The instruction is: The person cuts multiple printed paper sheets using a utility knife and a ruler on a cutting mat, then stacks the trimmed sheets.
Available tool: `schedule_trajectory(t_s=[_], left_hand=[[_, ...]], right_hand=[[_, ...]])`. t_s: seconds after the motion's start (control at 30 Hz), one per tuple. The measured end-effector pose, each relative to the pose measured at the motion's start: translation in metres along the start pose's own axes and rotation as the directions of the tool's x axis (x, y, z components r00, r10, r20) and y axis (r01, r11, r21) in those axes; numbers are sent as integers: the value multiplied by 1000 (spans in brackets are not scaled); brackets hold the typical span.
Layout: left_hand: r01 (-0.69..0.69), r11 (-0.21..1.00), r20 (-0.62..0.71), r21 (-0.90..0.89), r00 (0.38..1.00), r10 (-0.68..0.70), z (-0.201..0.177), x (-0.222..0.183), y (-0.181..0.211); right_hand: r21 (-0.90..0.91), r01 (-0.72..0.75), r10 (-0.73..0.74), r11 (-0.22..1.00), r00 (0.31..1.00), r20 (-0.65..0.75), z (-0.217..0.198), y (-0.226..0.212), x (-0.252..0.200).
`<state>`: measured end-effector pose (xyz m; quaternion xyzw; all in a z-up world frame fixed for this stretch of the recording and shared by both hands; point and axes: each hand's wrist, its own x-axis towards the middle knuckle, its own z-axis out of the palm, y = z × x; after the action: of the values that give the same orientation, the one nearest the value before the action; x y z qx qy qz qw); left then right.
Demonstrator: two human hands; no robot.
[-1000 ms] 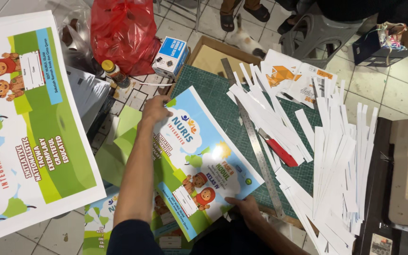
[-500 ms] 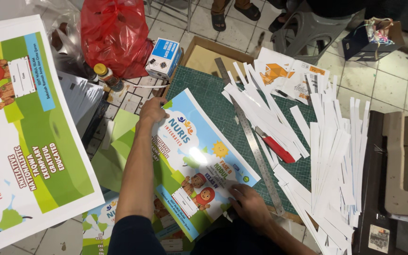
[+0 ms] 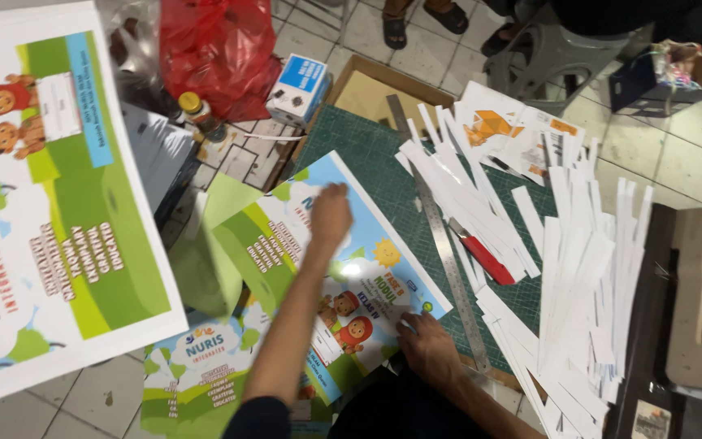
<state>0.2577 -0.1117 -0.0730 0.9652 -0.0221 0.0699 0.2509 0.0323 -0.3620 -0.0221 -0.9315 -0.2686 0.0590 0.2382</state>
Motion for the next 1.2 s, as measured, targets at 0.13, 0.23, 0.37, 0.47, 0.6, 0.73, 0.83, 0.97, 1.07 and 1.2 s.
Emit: schedule_trajectory(t_s=[0.13, 0.23, 0.37, 0.47, 0.6, 0.73, 0.83, 0.97, 1.07, 1.2], left_hand=[[48, 999, -70, 24, 996, -47, 12, -36, 38], [82, 994, -59, 71, 995, -78, 8, -45, 50], [85, 996, -190, 38, 979, -76, 12, -52, 51], [95, 995, -211, 35, 974, -85, 19, -55, 49], [84, 995, -262, 44, 962, -69, 28, -59, 49], [89, 993, -290, 74, 955, -64, 37, -60, 44], [74, 993, -304, 87, 952, -45, 42, -60, 43], [64, 994, -332, 85, 943, -33, 42, -61, 44], [36, 996, -372, 84, 928, -2, 34, -59, 48], [25, 992, -421, 125, 907, 30, 30, -58, 54]], right_hand=[[136, -40, 34, 990, 998, 46, -17, 1, 6], [230, -278, 303, 933, 950, -81, -31, 15, -12], [1, -623, 598, 782, 751, -281, -29, 64, -21], [-77, -571, 528, 817, 795, -299, -25, 79, -29], [-74, -694, 679, 716, 717, -157, -26, 88, -17], [6, -719, 718, 695, 694, -57, -24, 102, -15], [58, -635, 635, 770, 753, -174, -15, 106, -12], [96, -677, 675, 730, 692, -255, -15, 97, -2], [40, -739, 731, 672, 654, -196, -21, 100, 8], [-2, -758, 751, 652, 646, -139, -16, 118, 13]])
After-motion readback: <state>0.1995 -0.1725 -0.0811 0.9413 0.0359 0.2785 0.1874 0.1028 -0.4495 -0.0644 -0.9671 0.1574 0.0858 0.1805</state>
